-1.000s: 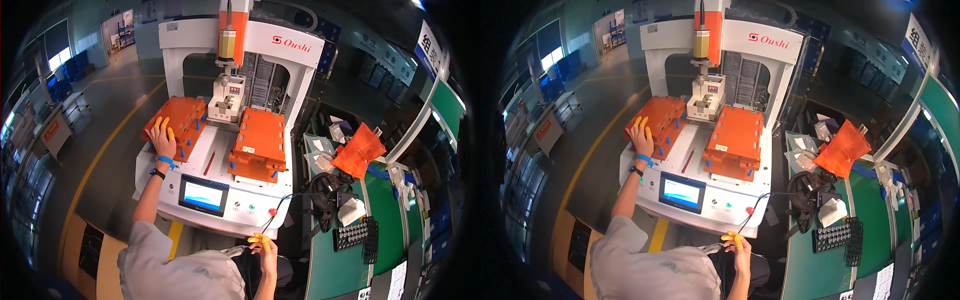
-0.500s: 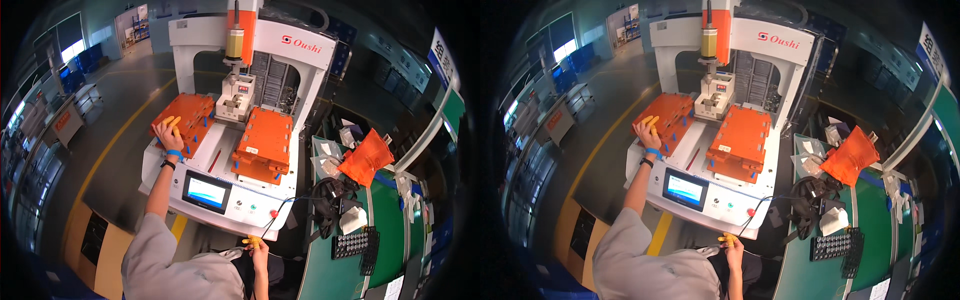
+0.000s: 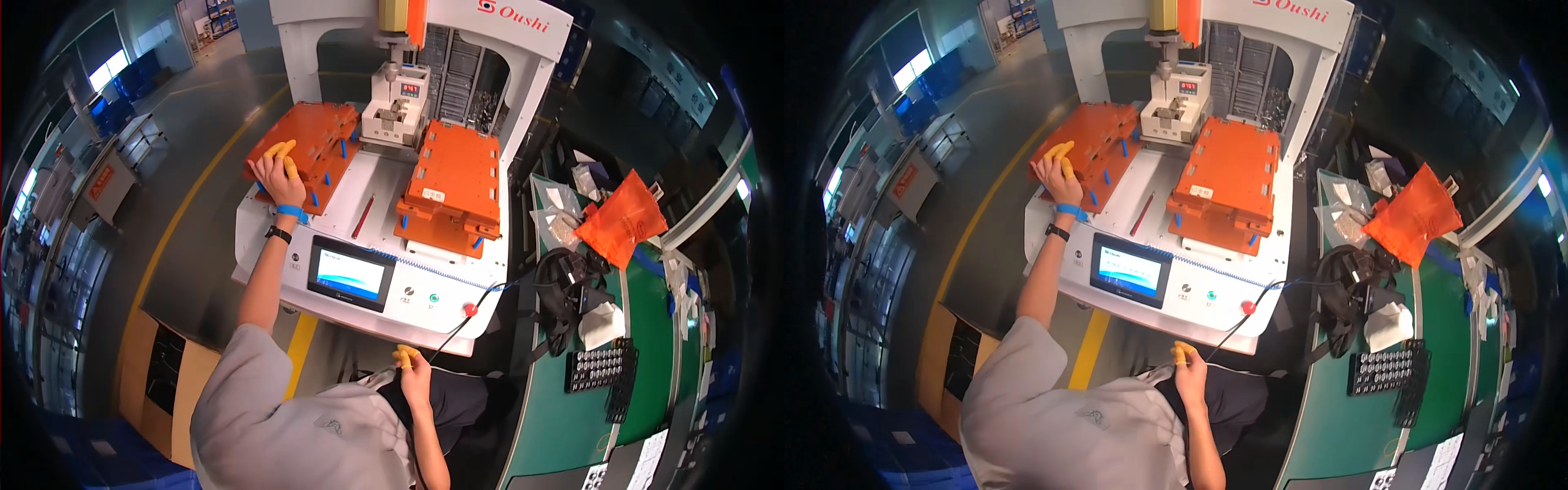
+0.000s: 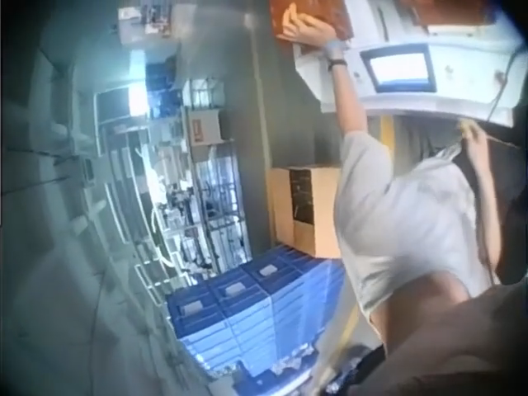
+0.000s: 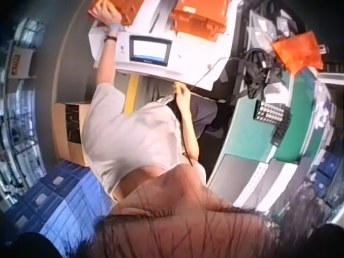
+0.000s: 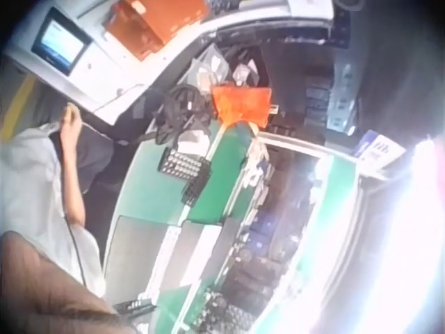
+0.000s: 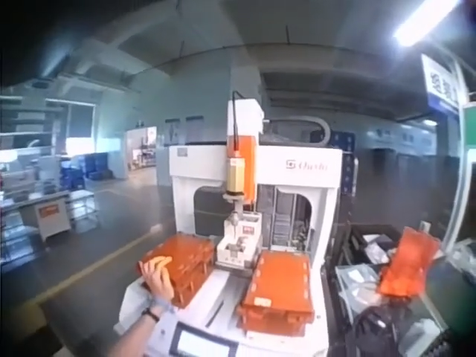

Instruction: The recorder is assembling small electronic components into a tray-like fixture and then loading the fixture into an automated testing machine.

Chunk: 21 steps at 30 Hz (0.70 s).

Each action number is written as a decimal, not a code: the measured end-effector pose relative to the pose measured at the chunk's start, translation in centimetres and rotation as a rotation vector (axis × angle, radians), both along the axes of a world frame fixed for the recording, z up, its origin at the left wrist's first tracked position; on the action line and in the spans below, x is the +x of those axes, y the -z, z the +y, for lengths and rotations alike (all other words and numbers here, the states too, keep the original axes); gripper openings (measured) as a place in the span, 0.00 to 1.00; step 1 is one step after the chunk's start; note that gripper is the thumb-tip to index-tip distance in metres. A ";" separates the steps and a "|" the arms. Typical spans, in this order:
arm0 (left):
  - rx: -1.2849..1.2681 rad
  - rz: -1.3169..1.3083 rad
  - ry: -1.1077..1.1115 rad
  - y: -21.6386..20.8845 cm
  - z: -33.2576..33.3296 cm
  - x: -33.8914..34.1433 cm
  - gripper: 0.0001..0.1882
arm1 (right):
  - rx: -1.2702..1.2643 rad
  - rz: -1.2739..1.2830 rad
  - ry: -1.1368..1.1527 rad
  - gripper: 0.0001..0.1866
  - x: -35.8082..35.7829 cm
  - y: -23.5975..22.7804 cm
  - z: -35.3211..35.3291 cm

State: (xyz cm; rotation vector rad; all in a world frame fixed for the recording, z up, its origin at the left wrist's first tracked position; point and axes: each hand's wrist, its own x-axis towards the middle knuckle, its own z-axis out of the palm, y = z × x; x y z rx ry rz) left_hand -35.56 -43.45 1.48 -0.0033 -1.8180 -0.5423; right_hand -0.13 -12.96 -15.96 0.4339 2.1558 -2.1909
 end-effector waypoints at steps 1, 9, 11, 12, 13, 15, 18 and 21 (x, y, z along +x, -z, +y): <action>-0.007 0.005 -0.019 0.5 0.0 0.0 0.16 | 0.112 0.027 -0.015 0.16 -0.2 0.1 -0.9; -0.044 -0.014 0.022 0.4 -0.7 0.8 0.17 | 0.596 0.463 -0.147 0.16 -5.4 -5.6 -5.8; -0.035 -0.011 0.027 0.5 -0.5 0.8 0.17 | 0.647 0.566 -0.070 0.15 -6.8 -7.6 -5.7; -0.015 -0.005 0.041 0.3 -0.4 0.9 0.17 | 0.658 0.624 -0.047 0.15 -7.7 -9.0 -5.8; 0.005 0.001 0.055 0.1 -0.3 1.0 0.17 | 0.667 0.683 -0.025 0.15 -8.7 -10.2 -6.0; 0.009 0.008 0.050 -0.3 -0.1 1.1 0.16 | 0.705 0.794 -0.007 0.15 -11.7 -12.6 -6.6; 0.008 0.032 0.034 -0.1 -0.2 1.0 0.16 | 0.863 0.812 -0.012 0.11 -17.9 -14.0 -8.1; 0.006 0.021 0.052 -0.1 -0.2 1.1 0.17 | 1.072 0.545 -0.025 0.07 -24.3 -13.3 -10.8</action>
